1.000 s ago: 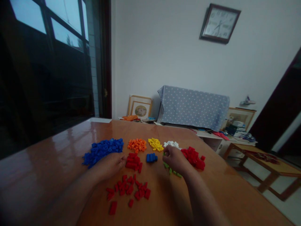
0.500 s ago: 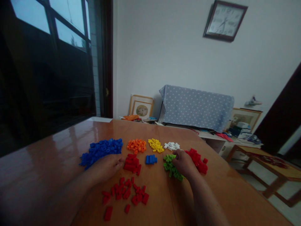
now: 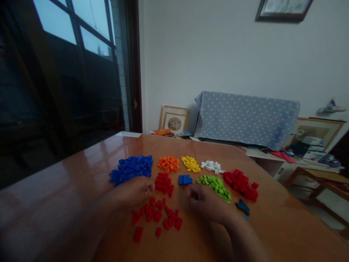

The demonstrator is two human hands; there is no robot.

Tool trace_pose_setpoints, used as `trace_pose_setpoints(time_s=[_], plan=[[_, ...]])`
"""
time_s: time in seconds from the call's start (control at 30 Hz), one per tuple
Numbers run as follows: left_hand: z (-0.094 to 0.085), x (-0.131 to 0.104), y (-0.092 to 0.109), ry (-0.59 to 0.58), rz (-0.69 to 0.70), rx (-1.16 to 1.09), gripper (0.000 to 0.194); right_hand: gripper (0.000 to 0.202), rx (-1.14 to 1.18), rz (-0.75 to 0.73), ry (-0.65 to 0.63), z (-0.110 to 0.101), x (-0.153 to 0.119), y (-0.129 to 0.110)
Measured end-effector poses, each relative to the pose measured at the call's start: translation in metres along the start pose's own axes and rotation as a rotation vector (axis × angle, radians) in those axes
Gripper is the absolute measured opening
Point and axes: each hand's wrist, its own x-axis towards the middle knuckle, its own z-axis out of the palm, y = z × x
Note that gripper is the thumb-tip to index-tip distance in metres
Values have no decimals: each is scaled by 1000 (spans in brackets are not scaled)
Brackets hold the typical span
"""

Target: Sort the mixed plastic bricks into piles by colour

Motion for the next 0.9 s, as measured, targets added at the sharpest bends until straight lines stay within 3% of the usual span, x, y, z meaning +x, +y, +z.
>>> trace_pose_setpoints(time_s=[0.17, 0.43, 0.6, 0.77, 0.9], plan=[[3, 0, 2, -16, -17, -5, 19, 8, -5, 38, -149, 10, -3, -16], [-5, -10, 19, -131, -25, 50, 22, 11, -25, 14, -148, 31, 8, -21], [0, -6, 15, -73, -50, 70, 21, 18, 41, -58, -99, 46, 17, -24], [6, 0, 4, 61, -42, 93, 18, 15, -94, -22, 51, 45, 22, -14], [7, 1, 1, 58, -19, 85, 17, 19, -96, -42, -31, 40, 18, -18]])
